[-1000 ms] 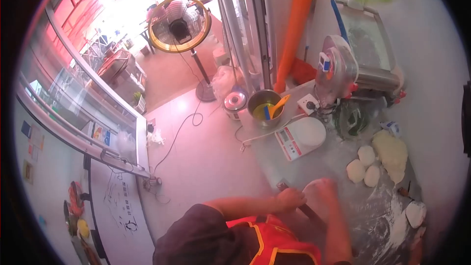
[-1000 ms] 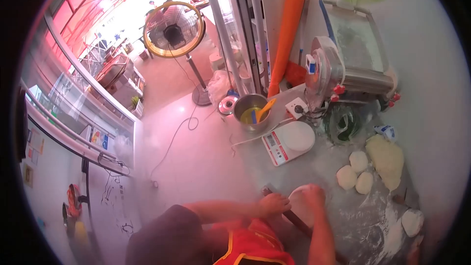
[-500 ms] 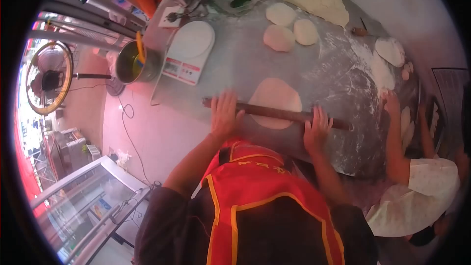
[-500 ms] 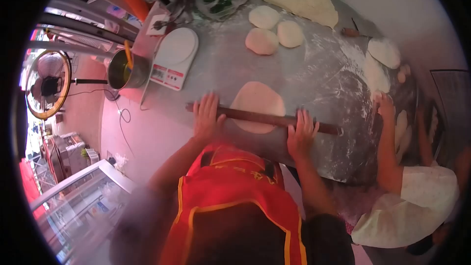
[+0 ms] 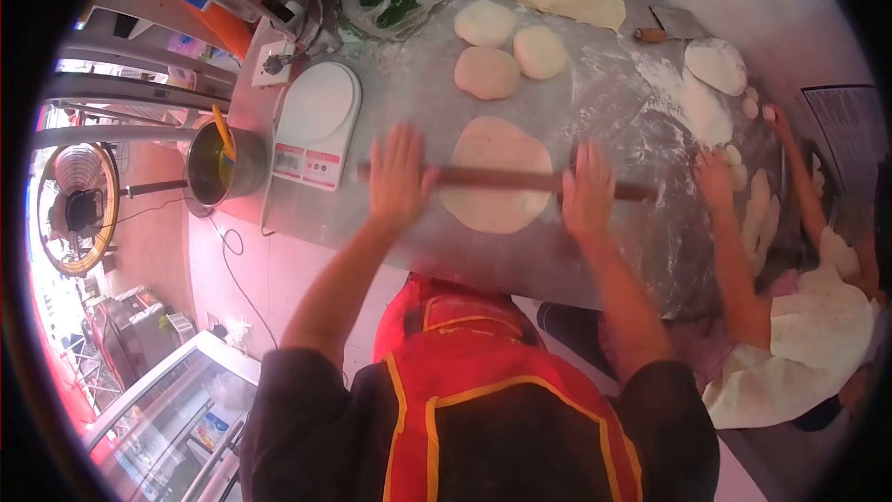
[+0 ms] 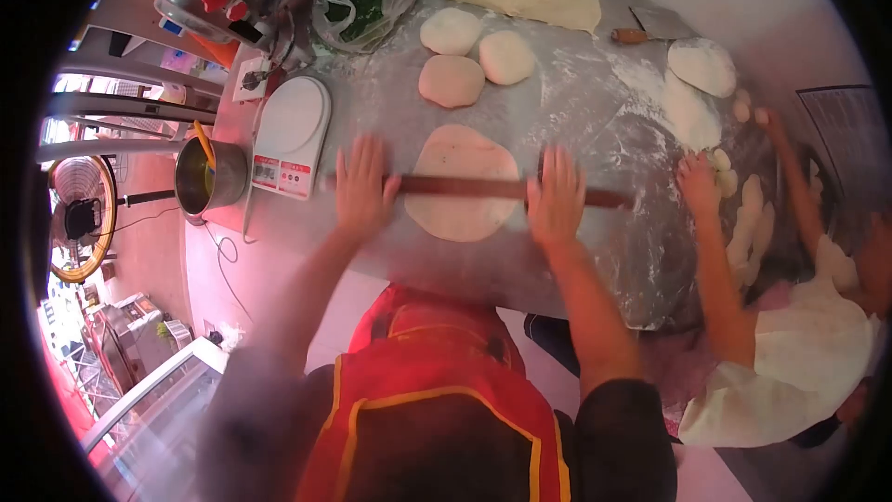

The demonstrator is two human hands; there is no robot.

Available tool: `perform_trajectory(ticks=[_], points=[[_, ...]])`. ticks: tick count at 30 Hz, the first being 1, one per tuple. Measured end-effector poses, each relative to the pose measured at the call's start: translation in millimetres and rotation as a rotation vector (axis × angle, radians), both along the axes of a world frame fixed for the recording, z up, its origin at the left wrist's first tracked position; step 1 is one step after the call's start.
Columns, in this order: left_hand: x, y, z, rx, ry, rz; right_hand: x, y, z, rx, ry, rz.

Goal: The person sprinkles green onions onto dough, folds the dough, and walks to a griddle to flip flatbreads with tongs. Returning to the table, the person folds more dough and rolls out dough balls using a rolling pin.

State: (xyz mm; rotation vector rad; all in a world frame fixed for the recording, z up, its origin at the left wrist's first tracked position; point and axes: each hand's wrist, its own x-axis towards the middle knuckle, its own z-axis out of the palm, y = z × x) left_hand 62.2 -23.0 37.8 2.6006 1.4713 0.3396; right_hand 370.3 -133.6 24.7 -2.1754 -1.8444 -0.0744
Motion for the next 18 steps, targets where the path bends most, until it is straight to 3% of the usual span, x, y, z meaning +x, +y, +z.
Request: perform_trajectory(ticks=[2,4,10,16,18], points=[[-29.3,-67.0,-4.5,-0.018,-0.138,-0.016,-17.7,-62.6,10.3,-0.050,0.082,0.025],[-39.8,-65.7,-28.7,-0.043,-0.117,-0.033,-25.8,-93.4,15.5,-0.130,0.137,0.043],[-5.3,0.7,7.0,0.171,-0.038,0.020,8.7,2.5,8.0,-0.013,-0.022,0.036],[-46.3,-112.7,4.6,-0.034,0.005,0.046,-28.3,-105.3,14.4,-0.114,0.078,0.004],[-46.2,-112.5,-0.7,-0.007,-0.002,0.037,-27.1,-101.5,11.9,-0.089,0.061,0.005]])
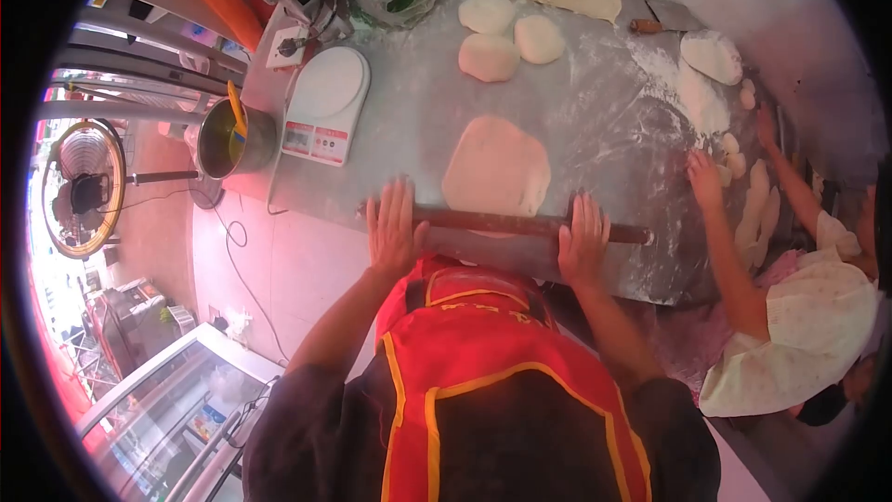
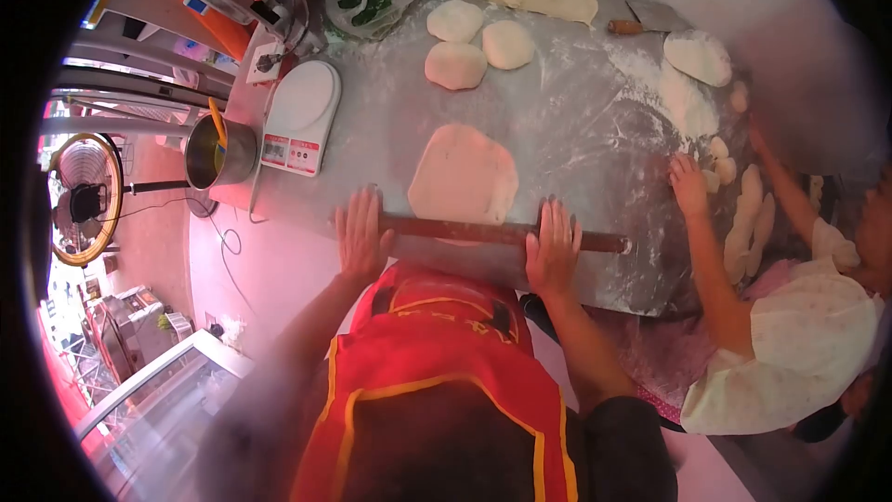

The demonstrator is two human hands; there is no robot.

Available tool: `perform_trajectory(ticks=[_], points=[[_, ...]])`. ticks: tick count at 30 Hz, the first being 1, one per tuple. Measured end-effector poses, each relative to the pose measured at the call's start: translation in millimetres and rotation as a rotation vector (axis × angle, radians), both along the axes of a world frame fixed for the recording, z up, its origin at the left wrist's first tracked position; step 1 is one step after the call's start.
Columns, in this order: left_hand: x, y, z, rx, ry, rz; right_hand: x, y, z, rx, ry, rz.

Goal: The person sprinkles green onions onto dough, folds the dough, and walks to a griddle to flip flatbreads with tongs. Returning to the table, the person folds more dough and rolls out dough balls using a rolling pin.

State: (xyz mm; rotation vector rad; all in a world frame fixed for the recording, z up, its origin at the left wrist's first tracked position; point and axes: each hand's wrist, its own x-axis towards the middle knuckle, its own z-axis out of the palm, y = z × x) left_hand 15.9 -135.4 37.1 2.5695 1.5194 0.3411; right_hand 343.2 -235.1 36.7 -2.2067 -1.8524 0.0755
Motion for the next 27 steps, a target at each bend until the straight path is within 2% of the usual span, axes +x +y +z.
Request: perform_trajectory(ticks=[2,3,6,8,10,13,15,17,19,22,25,27], points=[[7.9,28.2,-13.1,0.072,-0.022,-0.030,4.9,14.9,-1.0,-0.001,-0.033,-0.016],[23.9,56.8,4.8,0.039,0.065,-0.012,17.2,50.6,-2.7,-0.001,-0.062,-0.034],[41.5,103.2,5.3,0.129,0.001,0.022,28.8,76.9,-6.7,0.062,-0.080,-0.036],[25.7,75.6,-0.7,0.042,0.004,-0.031,26.6,68.5,-7.4,0.065,-0.074,-0.025],[6.1,30.3,8.0,-0.028,-0.017,-0.094,7.2,15.9,-5.3,-0.016,-0.069,-0.016],[-7.6,15.6,9.4,-0.038,-0.051,-0.159,-3.0,24.1,-12.2,-0.077,0.188,-0.074],[-3.7,32.2,12.4,-0.040,-0.065,-0.212,-6.4,73.9,-34.0,0.082,0.479,-0.097],[3.9,43.1,26.0,-0.066,-0.073,-0.269,-19.5,128.7,-21.9,-0.099,0.722,-0.204],[7.0,39.6,38.9,-0.097,-0.072,-0.261,-23.6,163.1,-2.8,-0.377,0.715,-0.131],[8.7,26.7,53.1,-0.142,-0.070,-0.266,-33.5,170.5,-4.0,-0.301,0.463,0.020],[11.5,18.4,51.0,-0.172,-0.084,-0.277,-32.2,155.9,1.6,-0.244,0.600,0.047],[12.6,16.6,47.1,-0.190,-0.095,-0.284,-14.2,149.2,0.7,-0.259,0.839,0.000]])
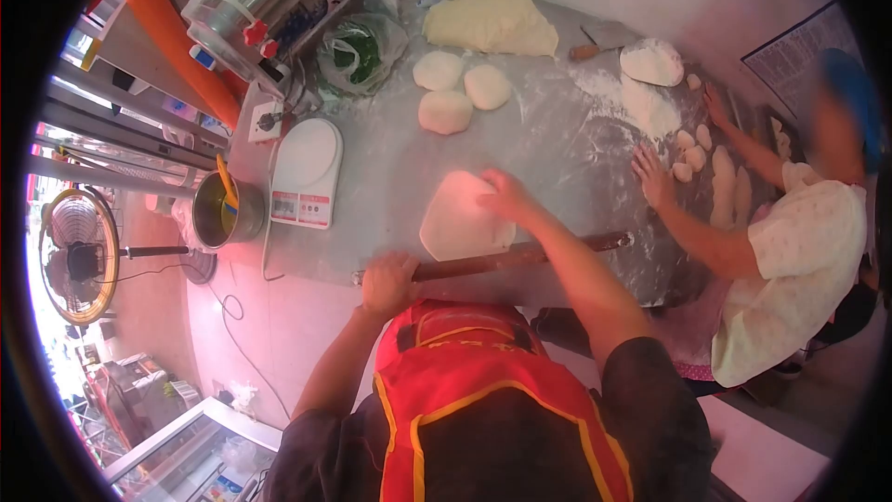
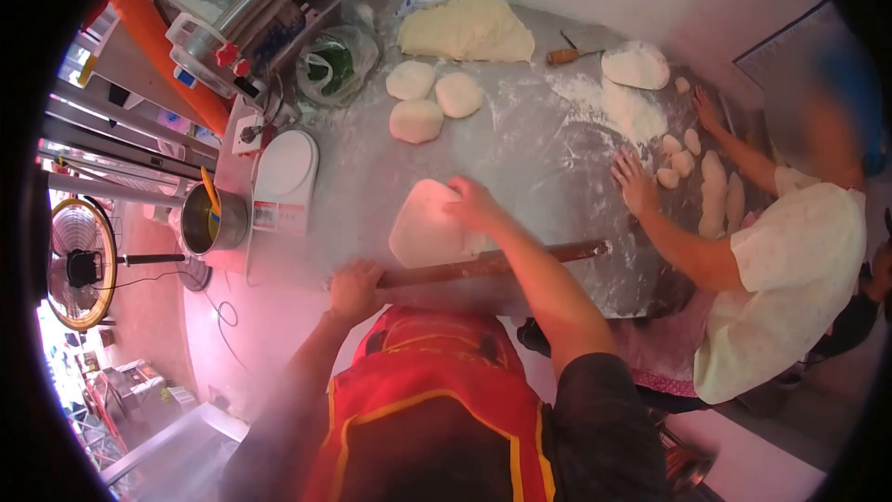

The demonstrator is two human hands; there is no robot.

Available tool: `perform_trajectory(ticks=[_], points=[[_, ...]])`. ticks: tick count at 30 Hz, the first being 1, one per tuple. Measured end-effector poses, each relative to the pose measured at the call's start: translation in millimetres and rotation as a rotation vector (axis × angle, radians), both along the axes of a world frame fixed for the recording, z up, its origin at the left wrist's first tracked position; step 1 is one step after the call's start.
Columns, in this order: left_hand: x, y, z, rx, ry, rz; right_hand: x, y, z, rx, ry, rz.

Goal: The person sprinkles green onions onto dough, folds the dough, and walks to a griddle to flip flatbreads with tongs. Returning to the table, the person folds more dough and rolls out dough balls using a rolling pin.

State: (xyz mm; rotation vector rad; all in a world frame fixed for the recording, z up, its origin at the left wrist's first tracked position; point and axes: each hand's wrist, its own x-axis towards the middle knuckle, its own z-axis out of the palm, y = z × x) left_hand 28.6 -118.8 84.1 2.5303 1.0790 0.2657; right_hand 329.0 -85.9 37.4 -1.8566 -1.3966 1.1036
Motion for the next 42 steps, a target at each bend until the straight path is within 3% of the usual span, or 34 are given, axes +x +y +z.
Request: perform_trajectory(ticks=[1,3,5,7,9,12,15,19,23,26,28,30,33,36,38,42], points=[[0.3,-0.7,-1.6,-0.013,-0.003,-0.004,12.7,-5.2,-0.7,-0.021,0.117,-0.034],[0.9,0.8,-2.9,-0.023,-0.011,-0.016,41.7,-6.2,48.3,-0.111,0.321,-0.015],[2.8,3.7,-2.9,-0.014,-0.028,-0.027,72.0,-7.7,87.9,-0.015,0.333,-0.141],[3.9,5.5,2.0,-0.020,-0.014,-0.044,105.5,-2.1,128.9,-0.017,-0.124,-0.184],[3.4,8.1,2.9,-0.022,-0.003,-0.051,129.8,3.2,138.5,0.305,-0.228,-0.148],[4.1,8.9,1.9,-0.033,0.005,-0.042,134.4,21.1,126.2,0.339,-0.723,-0.167],[4.8,7.2,1.3,-0.057,-0.001,-0.032,149.3,34.6,33.3,0.216,-0.912,-0.244],[-2.3,5.9,-3.1,-0.075,-0.001,-0.034,88.0,6.0,-35.4,0.428,-0.830,-0.191],[-5.1,3.8,-8.2,-0.094,0.022,-0.028,-19.2,-31.6,18.4,0.170,-0.704,-0.016],[-8.3,6.5,-15.7,-0.126,0.041,-0.036,-40.9,-56.1,2.7,0.292,-0.505,0.014],[-9.0,7.6,-19.7,-0.078,0.026,-0.015,-4.9,-36.8,-7.0,0.456,-0.605,-0.158],[-10.9,9.3,-24.0,-0.031,0.007,-0.021,23.4,-17.0,-5.8,0.336,-0.714,-0.397],[-6.6,21.3,-24.4,0.013,0.001,-0.055,50.4,-18.6,-13.1,-0.058,-0.370,-0.265],[-1.1,35.7,-13.9,-0.010,0.060,-0.067,53.7,-54.0,-19.2,-0.231,-0.310,-0.169],[3.6,43.6,-8.3,-0.031,0.095,-0.054,49.6,-91.3,2.1,-0.091,-0.317,-0.209],[7.3,58.0,-19.3,0.060,0.043,-0.005,38.1,-172.3,7.7,0.147,-0.750,-0.180]])
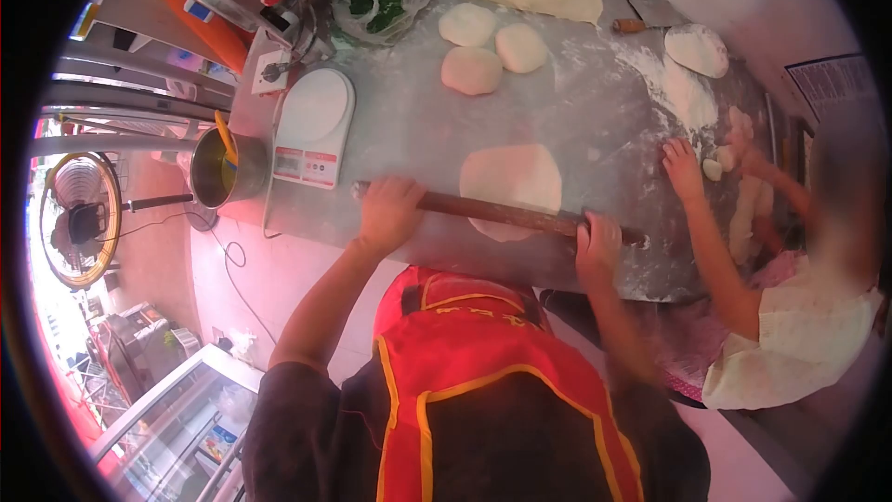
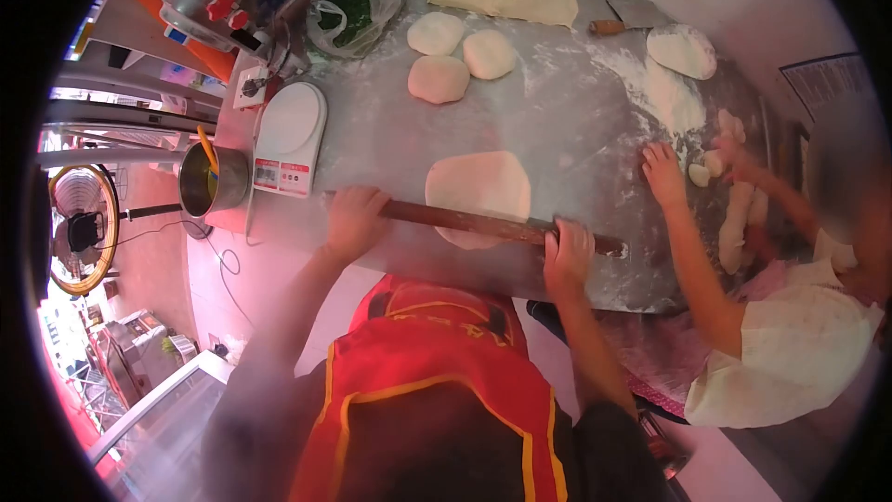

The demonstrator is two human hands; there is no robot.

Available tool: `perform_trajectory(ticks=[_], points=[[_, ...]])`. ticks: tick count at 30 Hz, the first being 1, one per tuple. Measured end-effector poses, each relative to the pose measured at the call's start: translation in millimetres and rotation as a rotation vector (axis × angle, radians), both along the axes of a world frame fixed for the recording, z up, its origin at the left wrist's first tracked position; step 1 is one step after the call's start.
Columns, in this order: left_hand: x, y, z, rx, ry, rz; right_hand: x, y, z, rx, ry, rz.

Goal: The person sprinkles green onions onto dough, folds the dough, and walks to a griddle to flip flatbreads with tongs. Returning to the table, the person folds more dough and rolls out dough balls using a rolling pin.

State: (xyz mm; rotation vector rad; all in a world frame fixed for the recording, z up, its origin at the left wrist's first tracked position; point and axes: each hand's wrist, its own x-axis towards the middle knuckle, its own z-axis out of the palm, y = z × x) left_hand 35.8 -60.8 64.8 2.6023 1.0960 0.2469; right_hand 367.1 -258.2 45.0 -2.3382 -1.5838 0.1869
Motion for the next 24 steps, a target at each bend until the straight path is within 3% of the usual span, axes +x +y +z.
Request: perform_trajectory(ticks=[2,6,8,14,17,20,22,24], points=[[4.5,-0.5,-15.6,0.066,-0.082,0.095,-2.3,-3.9,-4.3,0.026,-0.124,-0.025],[33.5,19.6,-28.6,0.140,0.046,0.195,16.4,44.8,-18.3,0.002,-0.174,-0.101],[64.9,70.7,-18.6,0.204,0.152,0.207,41.2,96.7,-18.7,0.026,-0.240,-0.079],[122.9,178.4,-19.2,0.433,0.005,0.205,103.5,212.0,-17.8,0.121,-0.348,-0.131],[114.0,167.8,-25.9,0.388,0.020,0.209,93.8,189.5,-23.6,0.119,-0.274,-0.026],[58.0,79.9,-27.9,0.131,0.081,0.169,46.4,99.9,-23.5,0.076,-0.201,0.024],[19.9,19.0,-32.0,0.114,-0.103,0.146,8.8,36.1,-9.3,0.071,-0.103,0.040],[9.7,2.9,-27.2,0.089,-0.119,0.142,-1.9,10.1,-5.0,0.014,-0.101,0.076]])
